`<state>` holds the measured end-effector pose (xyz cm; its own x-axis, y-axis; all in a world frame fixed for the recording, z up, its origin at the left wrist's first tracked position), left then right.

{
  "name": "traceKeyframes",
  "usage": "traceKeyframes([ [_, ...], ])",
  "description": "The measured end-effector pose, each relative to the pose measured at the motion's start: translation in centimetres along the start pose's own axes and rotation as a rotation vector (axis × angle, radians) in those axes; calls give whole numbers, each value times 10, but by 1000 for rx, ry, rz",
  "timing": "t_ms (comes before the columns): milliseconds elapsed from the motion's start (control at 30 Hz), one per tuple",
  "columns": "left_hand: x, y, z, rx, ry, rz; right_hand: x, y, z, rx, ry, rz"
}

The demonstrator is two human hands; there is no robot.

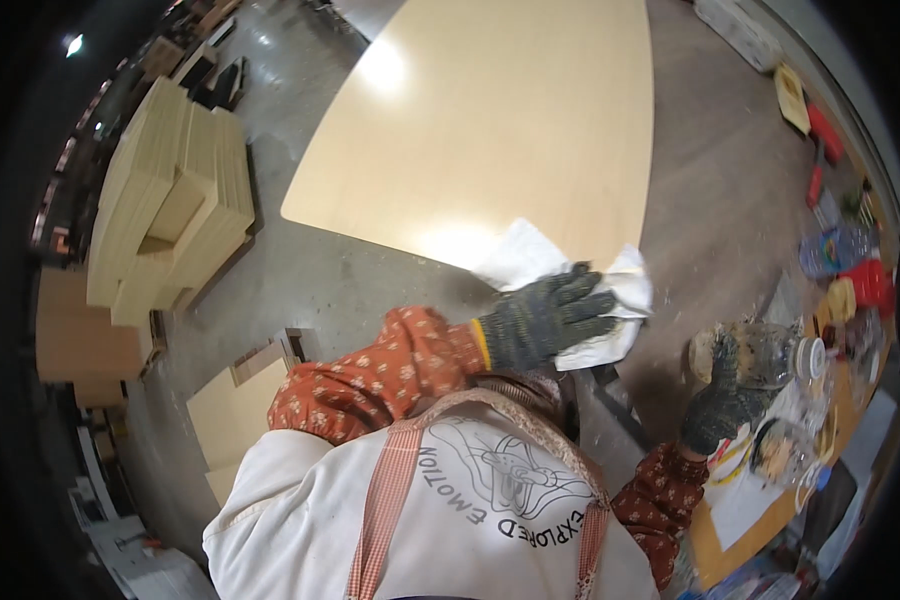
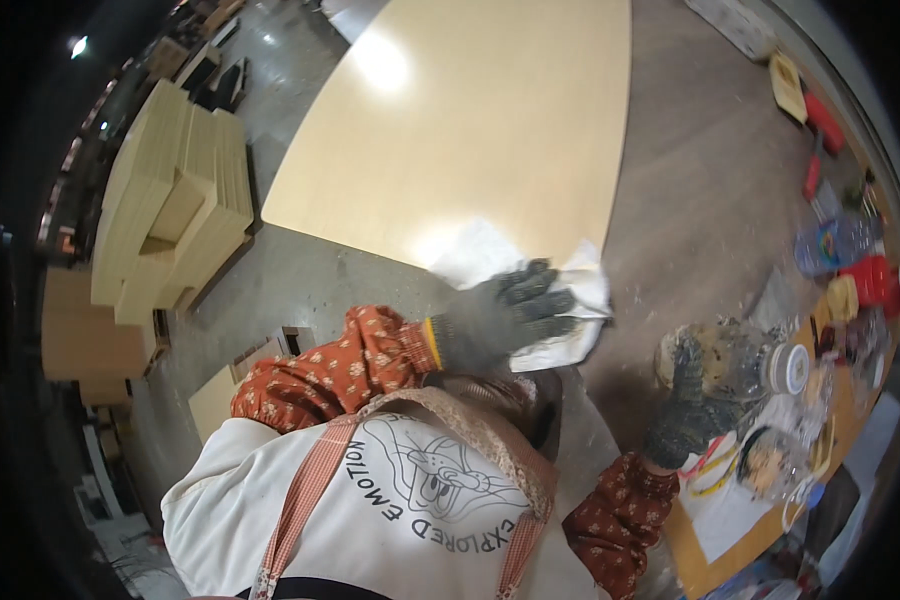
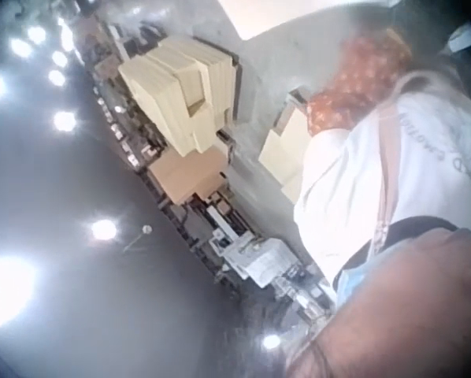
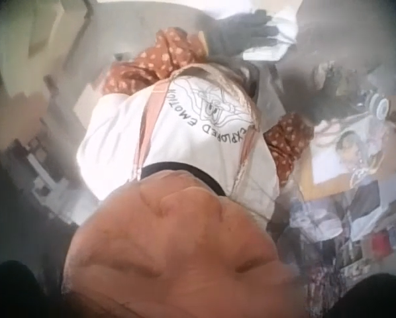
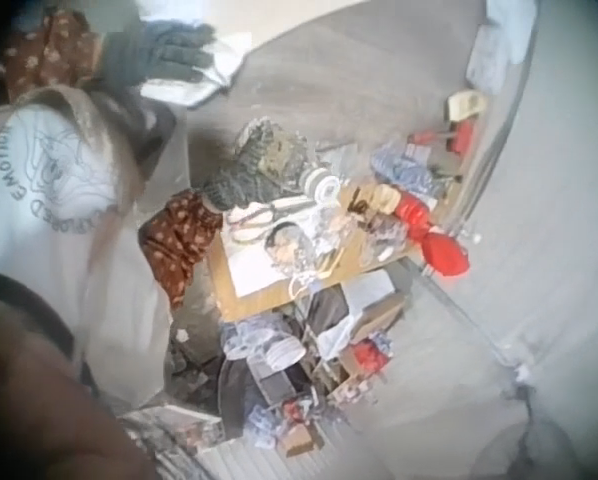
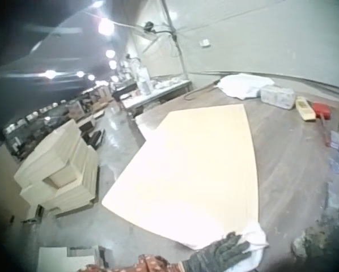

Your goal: The person wipes a rectangular tabletop with a cloth and a sanding block, occasionally applying a liquid from a bottle.

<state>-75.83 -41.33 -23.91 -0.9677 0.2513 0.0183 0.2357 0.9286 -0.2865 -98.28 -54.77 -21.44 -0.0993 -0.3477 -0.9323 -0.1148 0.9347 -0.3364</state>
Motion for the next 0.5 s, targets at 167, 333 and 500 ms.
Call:
traceKeyframes([
  [167, -81, 93, -15, 93, -87, -198, 6, -8, 34, -58, -107, 158],
  [333, -181, 240, -58, 6, -153, -541, -18, -14, 57, 8, 61, 6],
  [500, -274, 274, -98, -115, -36, -1034, -53, -18, 106, 83, 293, -120],
])
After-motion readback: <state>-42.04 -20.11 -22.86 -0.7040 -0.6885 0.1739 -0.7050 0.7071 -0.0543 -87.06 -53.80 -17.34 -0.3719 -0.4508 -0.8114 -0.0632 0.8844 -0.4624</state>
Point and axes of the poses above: each hand's wrist, its own y-axis away from the middle knuckle, its own z-axis out of the palm, x = y × z, the point moved 4 cm from there along -y, towards the middle knuckle, and after that the axes turned 8 degrees about -y, right-handed, at the moved point
